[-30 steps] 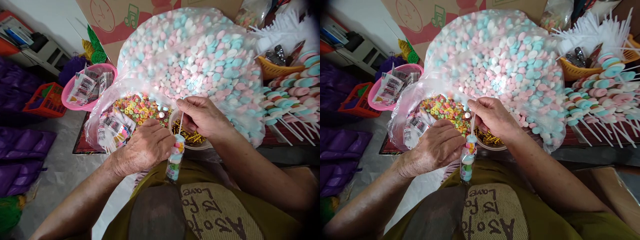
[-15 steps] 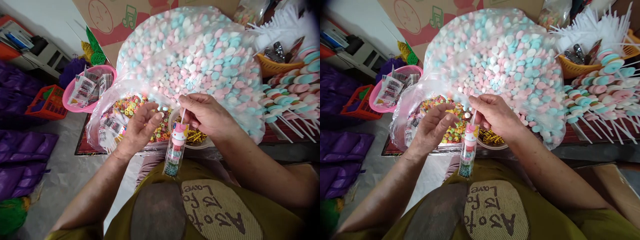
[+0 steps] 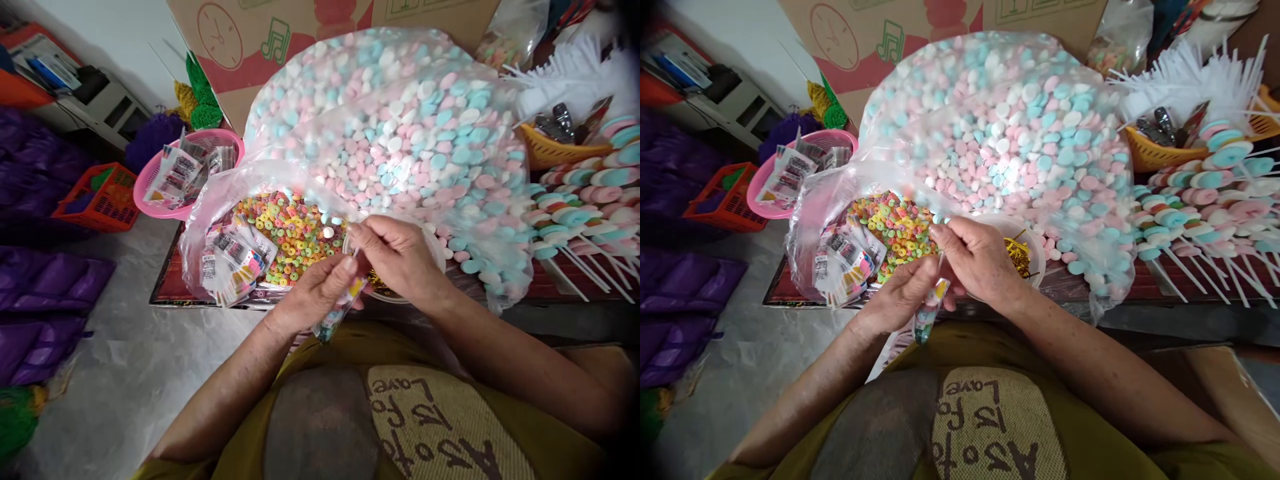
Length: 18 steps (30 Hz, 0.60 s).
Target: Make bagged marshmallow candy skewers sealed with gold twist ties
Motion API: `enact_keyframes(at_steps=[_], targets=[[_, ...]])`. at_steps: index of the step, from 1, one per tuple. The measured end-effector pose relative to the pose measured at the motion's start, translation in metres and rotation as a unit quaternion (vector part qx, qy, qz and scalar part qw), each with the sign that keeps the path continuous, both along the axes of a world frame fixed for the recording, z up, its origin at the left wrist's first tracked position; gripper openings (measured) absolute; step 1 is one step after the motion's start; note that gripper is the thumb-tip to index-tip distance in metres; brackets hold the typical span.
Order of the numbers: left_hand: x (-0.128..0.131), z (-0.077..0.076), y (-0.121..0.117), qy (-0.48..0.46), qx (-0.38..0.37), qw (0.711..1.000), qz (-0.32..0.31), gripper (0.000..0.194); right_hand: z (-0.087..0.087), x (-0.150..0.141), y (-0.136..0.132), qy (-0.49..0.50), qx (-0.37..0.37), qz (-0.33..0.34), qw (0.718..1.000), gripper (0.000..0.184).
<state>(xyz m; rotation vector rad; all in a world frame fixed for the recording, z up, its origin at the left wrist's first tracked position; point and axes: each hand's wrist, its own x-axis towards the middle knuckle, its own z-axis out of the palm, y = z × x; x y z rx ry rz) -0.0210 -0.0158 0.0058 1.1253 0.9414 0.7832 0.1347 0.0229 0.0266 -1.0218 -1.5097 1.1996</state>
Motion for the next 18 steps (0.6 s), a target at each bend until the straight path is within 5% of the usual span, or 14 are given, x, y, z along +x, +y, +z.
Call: enact_keyframes(at_steps=[3, 6, 12, 18], targets=[[-0.016, 0.005, -0.001, -0.040, -0.013, 0.999, -0.033, 0.052, 0.000, 0.005, 0.008, 0.059, -0.033, -0.005, 0.998, 0.041], [-0.019, 0.007, -0.005, -0.043, -0.021, 0.998, -0.042, 0.034, -0.001, 0.004, 0.009, 0.078, -0.050, 0.011, 0.996, 0.041], [0.007, 0.003, -0.014, -0.101, -0.073, 0.988, 0.091, 0.027, 0.006, -0.005, -0.003, 0.005, 0.022, -0.017, 1.000, 0.043], [0.019, -0.002, -0.018, -0.006, 0.035, 0.975, 0.221, 0.026, 0.002, -0.009, -0.010, -0.080, 0.097, -0.036, 0.991, 0.045]])
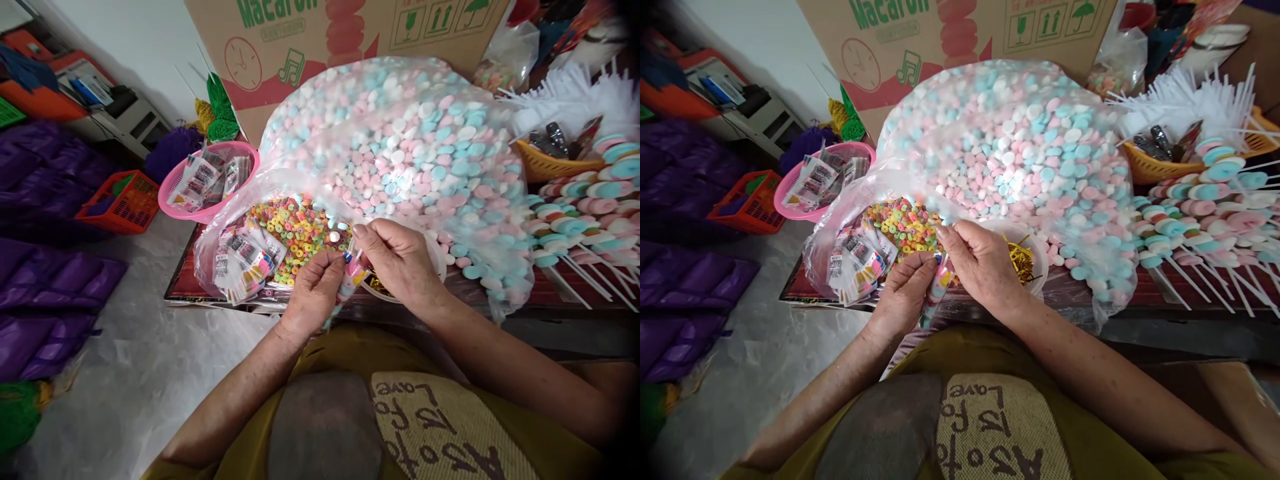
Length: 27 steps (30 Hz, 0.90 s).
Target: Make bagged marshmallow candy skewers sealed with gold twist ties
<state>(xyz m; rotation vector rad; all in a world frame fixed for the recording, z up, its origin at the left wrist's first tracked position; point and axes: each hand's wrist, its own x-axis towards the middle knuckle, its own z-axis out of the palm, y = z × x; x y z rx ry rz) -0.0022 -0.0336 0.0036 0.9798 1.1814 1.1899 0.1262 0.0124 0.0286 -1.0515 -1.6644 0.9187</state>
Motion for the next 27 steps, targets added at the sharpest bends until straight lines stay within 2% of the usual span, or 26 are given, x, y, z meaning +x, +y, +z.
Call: enact_keyframes(at_steps=[3, 7, 9, 12, 14, 16, 18, 19, 20, 24, 25, 27], targets=[[0.001, -0.004, 0.003, 0.064, 0.049, 0.997, 0.005, 0.025, -0.003, 0.004, 0.003, 0.002, -0.005, 0.018, 1.000, 0.045], [-0.001, -0.006, 0.010, 0.053, 0.045, 0.995, 0.068, 0.026, -0.007, 0.018, 0.008, 0.017, -0.074, 0.075, 0.994, 0.040], [-0.003, -0.006, 0.012, 0.112, 0.072, 0.987, 0.085, 0.025, -0.011, 0.020, 0.006, -0.020, -0.090, 0.109, 0.990, 0.038], [-0.005, -0.004, 0.012, 0.181, 0.113, 0.974, 0.079, 0.022, -0.017, 0.013, -0.002, -0.036, -0.120, 0.101, 0.987, 0.036], [-0.008, -0.003, 0.012, 0.135, 0.115, 0.984, 0.033, 0.022, -0.019, 0.007, -0.005, -0.005, -0.152, 0.093, 0.984, 0.035], [-0.014, 0.000, 0.014, 0.063, 0.100, 0.989, -0.091, 0.028, -0.020, 0.005, -0.005, 0.030, -0.180, 0.110, 0.977, 0.029], [-0.020, 0.003, 0.018, 0.025, 0.078, 0.967, -0.240, 0.033, -0.020, 0.005, -0.003, 0.049, -0.200, 0.136, 0.969, 0.023], [-0.024, 0.005, 0.021, 0.029, 0.068, 0.952, -0.296, 0.034, -0.020, 0.006, -0.002, 0.045, -0.203, 0.147, 0.967, 0.021], [-0.027, 0.007, 0.023, 0.047, 0.061, 0.942, -0.327, 0.034, -0.020, 0.006, -0.001, 0.028, -0.195, 0.155, 0.968, 0.019], [-0.034, 0.013, 0.033, 0.177, 0.072, 0.927, -0.324, 0.026, -0.011, 0.008, 0.003, -0.087, -0.047, 0.108, 0.989, 0.019], [-0.035, 0.015, 0.034, 0.183, 0.086, 0.924, -0.325, 0.026, -0.008, 0.008, 0.004, -0.091, -0.034, 0.100, 0.990, 0.022], [-0.035, 0.019, 0.037, 0.161, 0.109, 0.916, -0.349, 0.028, -0.004, 0.008, 0.004, -0.063, -0.081, 0.122, 0.987, 0.028]])
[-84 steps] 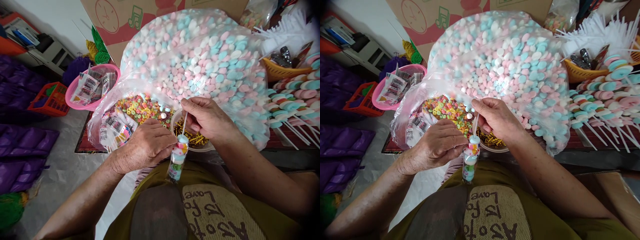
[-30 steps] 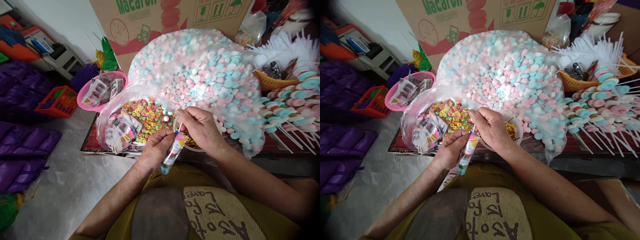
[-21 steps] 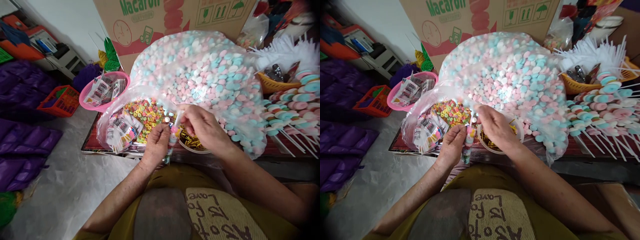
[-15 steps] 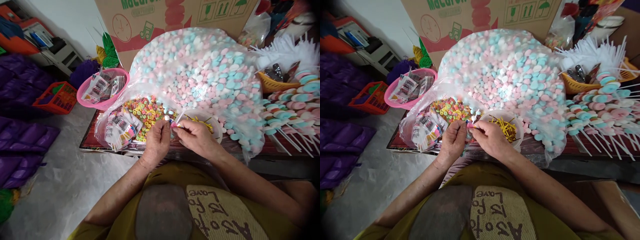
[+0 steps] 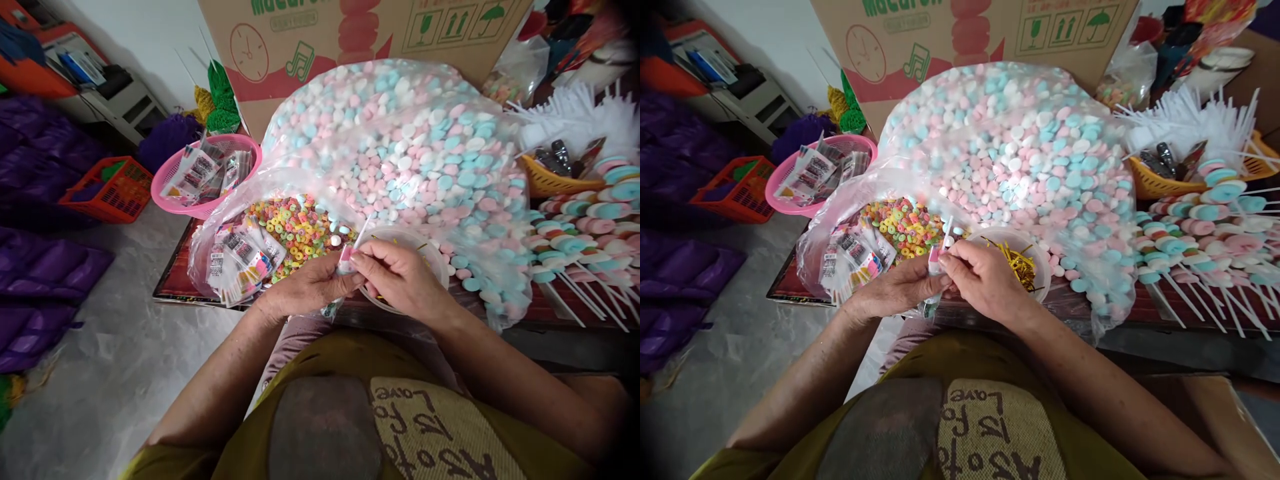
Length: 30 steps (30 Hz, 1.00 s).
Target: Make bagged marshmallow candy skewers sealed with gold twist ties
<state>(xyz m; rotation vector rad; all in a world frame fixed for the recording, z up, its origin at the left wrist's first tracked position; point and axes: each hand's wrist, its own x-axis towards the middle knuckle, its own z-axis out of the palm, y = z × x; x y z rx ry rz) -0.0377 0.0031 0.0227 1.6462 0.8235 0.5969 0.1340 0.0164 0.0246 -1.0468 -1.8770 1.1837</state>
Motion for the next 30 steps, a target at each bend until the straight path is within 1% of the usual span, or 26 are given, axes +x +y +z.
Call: enact_keyframes(at_steps=[2, 3, 4, 5, 6, 8, 10, 11, 12, 13, 14, 16, 17, 18, 19, 20, 21, 22, 23, 24, 25, 26, 27, 28, 29, 30], targets=[[-0.001, 0.004, 0.001, 0.007, 0.006, 1.000, -0.020, 0.031, 0.000, -0.002, -0.001, 0.026, -0.065, 0.028, 0.997, 0.032], [-0.001, 0.006, 0.001, 0.031, 0.012, 0.999, -0.015, 0.031, -0.002, -0.003, -0.001, 0.024, -0.060, 0.027, 0.998, 0.032], [-0.001, 0.007, 0.002, 0.058, 0.016, 0.998, -0.002, 0.030, -0.005, -0.005, -0.001, 0.008, -0.019, 0.013, 1.000, 0.030], [-0.002, 0.008, 0.002, 0.078, 0.012, 0.997, 0.014, 0.029, -0.007, -0.006, -0.001, -0.016, 0.049, -0.009, 0.999, 0.027], [-0.002, 0.008, 0.002, 0.081, -0.006, 0.996, 0.028, 0.028, -0.010, -0.007, -0.001, -0.045, 0.129, -0.033, 0.990, 0.026], [-0.002, 0.007, 0.002, 0.048, -0.083, 0.994, 0.047, 0.027, -0.010, -0.005, 0.003, -0.090, 0.262, -0.077, 0.958, 0.024], [-0.002, 0.006, 0.002, 0.009, -0.170, 0.983, 0.067, 0.025, -0.004, 0.000, 0.009, -0.088, 0.351, -0.130, 0.923, 0.020], [-0.002, 0.005, 0.002, -0.001, -0.198, 0.977, 0.076, 0.024, 0.002, 0.004, 0.012, -0.088, 0.397, -0.144, 0.902, 0.016], [-0.003, 0.005, 0.002, -0.004, -0.212, 0.974, 0.084, 0.022, 0.007, 0.007, 0.015, -0.106, 0.449, -0.131, 0.878, 0.012], [-0.004, 0.005, 0.002, -0.003, -0.211, 0.974, 0.084, 0.022, 0.012, 0.010, 0.017, -0.144, 0.505, -0.083, 0.847, 0.013], [-0.005, 0.005, 0.002, 0.000, -0.201, 0.977, 0.075, 0.022, 0.016, 0.012, 0.018, -0.197, 0.551, -0.008, 0.811, 0.016], [-0.009, 0.003, 0.004, 0.013, -0.183, 0.983, 0.028, 0.023, 0.018, 0.012, 0.018, -0.301, 0.590, 0.146, 0.735, 0.023], [-0.010, 0.003, 0.004, 0.024, -0.182, 0.983, -0.003, 0.023, 0.016, 0.011, 0.017, -0.333, 0.591, 0.191, 0.709, 0.026], [-0.012, 0.002, 0.005, 0.041, -0.185, 0.981, -0.039, 0.024, 0.012, 0.010, 0.016, -0.350, 0.589, 0.215, 0.696, 0.029], [-0.013, 0.001, 0.005, 0.063, -0.187, 0.978, -0.072, 0.025, 0.007, 0.008, 0.014, -0.359, 0.581, 0.224, 0.695, 0.032], [-0.012, 0.000, 0.004, 0.094, -0.174, 0.976, -0.091, 0.026, 0.002, 0.007, 0.013, -0.366, 0.559, 0.232, 0.707, 0.033], [-0.011, 0.001, 0.003, 0.141, -0.137, 0.976, -0.096, 0.026, -0.004, 0.006, 0.012, -0.367, 0.514, 0.240, 0.737, 0.032], [-0.009, 0.001, 0.000, 0.204, -0.074, 0.972, -0.087, 0.026, -0.009, 0.005, 0.011, -0.364, 0.452, 0.243, 0.778, 0.027], [-0.006, 0.003, -0.004, 0.276, 0.009, 0.959, -0.068, 0.025, -0.013, 0.005, 0.009, -0.359, 0.386, 0.238, 0.816, 0.021], [-0.002, 0.005, -0.008, 0.346, 0.102, 0.932, -0.044, 0.024, -0.016, 0.006, 0.006, -0.347, 0.312, 0.228, 0.855, 0.017], [0.001, 0.008, -0.013, 0.403, 0.194, 0.894, -0.021, 0.022, -0.017, 0.007, 0.002, -0.321, 0.224, 0.217, 0.894, 0.015], [0.004, 0.010, -0.019, 0.439, 0.276, 0.855, -0.008, 0.021, -0.017, 0.008, -0.002, -0.279, 0.121, 0.204, 0.930, 0.017], [0.006, 0.012, -0.024, 0.450, 0.345, 0.824, -0.001, 0.022, -0.015, 0.010, -0.006, -0.222, 0.007, 0.193, 0.956, 0.021], [0.007, 0.013, -0.029, 0.438, 0.401, 0.805, 0.002, 0.024, -0.012, 0.012, -0.010, -0.152, -0.116, 0.183, 0.964, 0.025], [0.008, 0.013, -0.032, 0.409, 0.446, 0.796, 0.007, 0.024, -0.008, 0.014, -0.014, -0.076, -0.238, 0.173, 0.953, 0.027], [0.007, 0.011, -0.035, 0.372, 0.478, 0.795, 0.015, 0.023, -0.005, 0.017, -0.015, -0.015, -0.333, 0.172, 0.927, 0.027]])
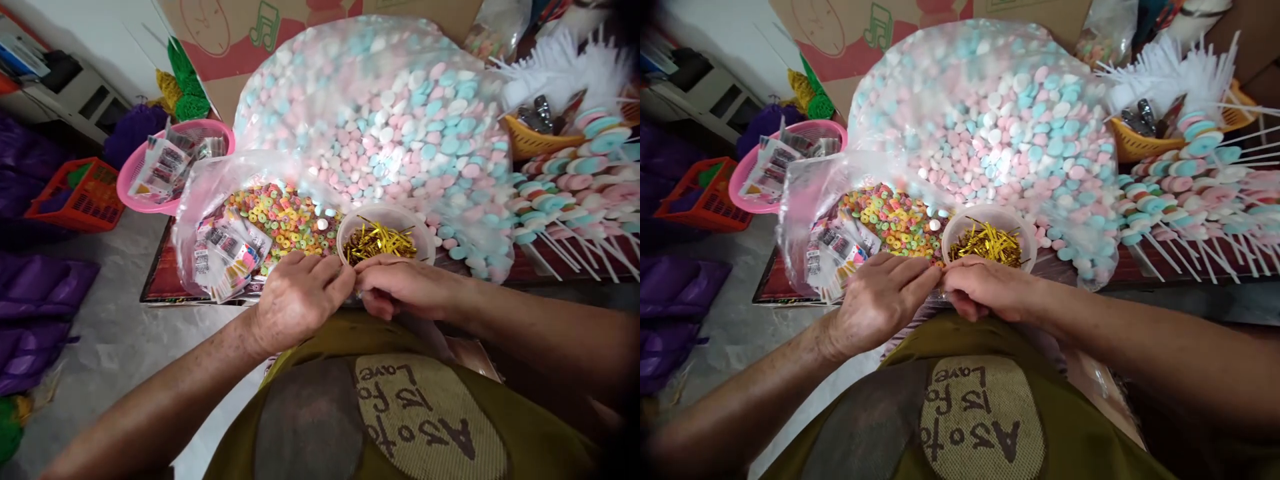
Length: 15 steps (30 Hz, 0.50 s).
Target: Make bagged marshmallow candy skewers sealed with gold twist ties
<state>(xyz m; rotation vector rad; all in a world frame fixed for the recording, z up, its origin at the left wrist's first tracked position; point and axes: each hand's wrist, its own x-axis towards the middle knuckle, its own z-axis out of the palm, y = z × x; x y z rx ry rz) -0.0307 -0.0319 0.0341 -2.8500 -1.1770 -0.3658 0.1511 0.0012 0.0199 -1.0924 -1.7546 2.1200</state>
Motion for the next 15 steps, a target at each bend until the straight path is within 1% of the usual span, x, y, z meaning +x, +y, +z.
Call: enact_keyframes(at_steps=[1, 2, 3, 4, 5, 6, 7, 8, 9, 10, 11, 12, 13, 14, 15], targets=[[-0.001, -0.003, -0.001, -0.040, 0.020, 0.999, -0.011, 0.022, 0.003, 0.004, 0.000, 0.026, -0.063, 0.000, 0.998, 0.028], [-0.002, -0.008, -0.001, -0.086, 0.027, 0.996, -0.007, 0.020, 0.004, 0.009, 0.003, 0.039, -0.088, 0.000, 0.995, 0.028], [-0.002, -0.014, 0.000, -0.139, 0.019, 0.990, 0.012, 0.018, 0.003, 0.016, 0.007, 0.041, -0.075, -0.013, 0.996, 0.029], [-0.001, -0.020, 0.001, -0.200, -0.006, 0.979, 0.046, 0.015, 0.000, 0.022, 0.013, 0.027, -0.022, -0.051, 0.998, 0.030], [0.000, -0.025, 0.003, -0.270, -0.045, 0.957, 0.091, 0.012, -0.005, 0.029, 0.020, -0.007, 0.066, -0.109, 0.992, 0.030], [0.003, -0.031, 0.004, -0.348, -0.095, 0.922, 0.144, 0.009, -0.011, 0.035, 0.028, -0.056, 0.173, -0.170, 0.969, 0.029], [0.006, -0.034, 0.006, -0.425, -0.151, 0.871, 0.195, 0.006, -0.019, 0.040, 0.035, -0.113, 0.279, -0.214, 0.929, 0.025], [0.010, -0.037, 0.007, -0.496, -0.206, 0.808, 0.240, 0.003, -0.027, 0.043, 0.041, -0.168, 0.368, -0.226, 0.886, 0.020], [0.013, -0.038, 0.008, -0.555, -0.256, 0.742, 0.275, 0.004, -0.036, 0.043, 0.047, -0.213, 0.428, -0.208, 0.853, 0.016], [0.017, -0.038, 0.009, -0.601, -0.299, 0.679, 0.299, 0.007, -0.044, 0.042, 0.053, -0.242, 0.460, -0.174, 0.837, 0.012], [0.020, -0.037, 0.010, -0.634, -0.332, 0.624, 0.313, 0.009, -0.050, 0.040, 0.058, -0.253, 0.472, -0.141, 0.833, 0.009], [0.022, -0.036, 0.011, -0.658, -0.357, 0.581, 0.319, 0.012, -0.055, 0.037, 0.063, -0.254, 0.473, -0.121, 0.835, 0.008], [0.023, -0.034, 0.012, -0.675, -0.373, 0.548, 0.324, 0.013, -0.059, 0.034, 0.069, -0.252, 0.471, -0.115, 0.837, 0.009], [0.023, -0.033, 0.013, -0.688, -0.383, 0.524, 0.326, 0.015, -0.059, 0.033, 0.074, -0.246, 0.470, -0.118, 0.839, 0.010], [0.023, -0.032, 0.014, -0.697, -0.388, 0.508, 0.325, 0.016, -0.058, 0.032, 0.079, -0.234, 0.472, -0.127, 0.841, 0.011]])
